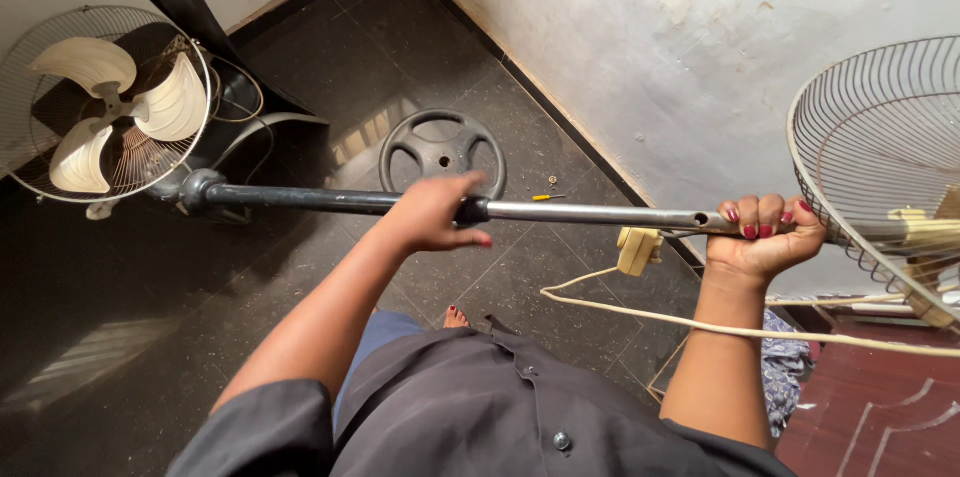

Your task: The person assembles a pedestal fan by attaching the base to the pole, inserting the pole into the fan head, and securing the components. They use a screwdriver to tighten the base and handle the fan parts on the floor.

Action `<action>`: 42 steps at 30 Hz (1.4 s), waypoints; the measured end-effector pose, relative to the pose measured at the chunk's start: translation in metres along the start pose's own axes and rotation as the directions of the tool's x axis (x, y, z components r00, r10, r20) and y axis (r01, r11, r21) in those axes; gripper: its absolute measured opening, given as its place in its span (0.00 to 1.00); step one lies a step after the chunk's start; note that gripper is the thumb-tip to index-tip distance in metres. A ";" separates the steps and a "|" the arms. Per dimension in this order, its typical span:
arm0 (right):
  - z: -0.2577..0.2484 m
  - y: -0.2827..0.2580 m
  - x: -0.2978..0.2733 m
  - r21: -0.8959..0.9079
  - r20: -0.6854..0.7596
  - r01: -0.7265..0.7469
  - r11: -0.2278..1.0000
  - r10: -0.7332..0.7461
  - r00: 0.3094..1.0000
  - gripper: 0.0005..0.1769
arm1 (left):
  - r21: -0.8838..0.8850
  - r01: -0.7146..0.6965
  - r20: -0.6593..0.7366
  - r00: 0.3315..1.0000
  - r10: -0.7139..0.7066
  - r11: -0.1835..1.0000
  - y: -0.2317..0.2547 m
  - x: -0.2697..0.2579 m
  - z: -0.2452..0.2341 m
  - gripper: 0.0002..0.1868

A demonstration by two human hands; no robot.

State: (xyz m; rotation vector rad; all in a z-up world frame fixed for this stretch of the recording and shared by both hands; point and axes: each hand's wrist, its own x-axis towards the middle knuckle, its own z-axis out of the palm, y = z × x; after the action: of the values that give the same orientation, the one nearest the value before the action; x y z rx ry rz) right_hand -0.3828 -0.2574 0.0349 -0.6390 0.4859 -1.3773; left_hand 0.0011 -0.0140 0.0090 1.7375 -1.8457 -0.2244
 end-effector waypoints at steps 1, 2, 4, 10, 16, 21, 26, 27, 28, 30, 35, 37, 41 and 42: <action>0.001 0.000 -0.002 -0.003 -0.006 -0.005 1.000 0.005 1.000 0.17 | -0.139 0.046 0.169 0.985 -0.022 0.989 0.000 0.002 0.002 0.46; 0.004 0.000 -0.002 -0.004 -0.009 -0.005 1.000 0.005 1.000 0.17 | -0.085 0.113 0.214 0.973 -0.092 0.990 0.001 0.005 0.005 0.41; 0.009 -0.003 -0.004 -0.029 0.026 -0.002 1.000 0.003 1.000 0.17 | 0.030 0.237 0.290 0.927 -0.236 0.971 0.007 0.006 0.014 0.33; 0.031 -0.013 -0.021 -0.037 0.055 0.015 0.999 -0.013 0.998 0.15 | -0.110 0.281 0.027 0.960 -0.279 0.953 0.023 -0.009 0.023 0.17; 0.058 -0.009 -0.037 0.037 0.063 0.082 0.996 -0.084 0.994 0.14 | -0.153 0.341 -0.035 0.936 -0.350 0.927 0.036 -0.009 0.017 0.21; 0.054 0.026 -0.057 -0.059 0.289 -0.219 0.974 0.227 0.930 0.19 | -0.202 0.468 0.072 0.883 -0.464 0.860 0.058 -0.016 0.031 0.18; 0.035 0.042 -0.062 0.111 0.285 -0.172 0.979 0.135 0.949 0.16 | -0.133 0.504 0.148 0.862 -0.485 0.854 0.067 -0.016 0.042 0.19; 0.033 0.043 -0.064 0.083 0.272 -0.170 0.982 0.142 0.952 0.17 | -0.130 0.527 0.183 0.845 -0.502 0.840 0.067 -0.015 0.043 0.18; 0.033 0.043 -0.064 0.055 0.261 -0.169 0.984 0.150 0.954 0.19 | -0.126 0.551 0.215 0.827 -0.519 0.825 0.066 -0.013 0.043 0.18; 0.034 0.040 -0.062 0.018 0.244 -0.145 0.989 0.136 0.960 0.18 | -0.140 0.495 0.200 0.862 -0.465 0.858 0.062 -0.007 0.042 0.18; 0.037 0.025 -0.059 0.013 0.254 -0.120 0.993 0.113 0.961 0.13 | -0.111 0.375 0.257 0.905 -0.338 0.920 0.057 0.005 0.035 0.21; 0.041 0.021 -0.055 0.038 0.267 -0.126 0.991 0.111 0.957 0.13 | -0.142 0.350 0.282 0.911 -0.301 0.926 0.057 0.010 0.031 0.24; 0.051 0.011 -0.066 -0.012 0.270 -0.106 0.994 0.105 0.957 0.15 | -0.108 0.497 0.380 0.821 -0.426 0.861 0.066 0.008 0.029 0.23; 0.055 0.008 -0.069 -0.021 0.283 -0.099 0.995 0.101 0.954 0.15 | -0.144 0.521 0.393 0.810 -0.435 0.841 0.069 0.004 0.029 0.23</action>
State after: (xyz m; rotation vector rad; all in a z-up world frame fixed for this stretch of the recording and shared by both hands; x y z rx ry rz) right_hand -0.3499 -0.1813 0.0670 -0.7936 0.2879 -1.1646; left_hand -0.0730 -0.0160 0.0215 2.0527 -1.4695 -0.9812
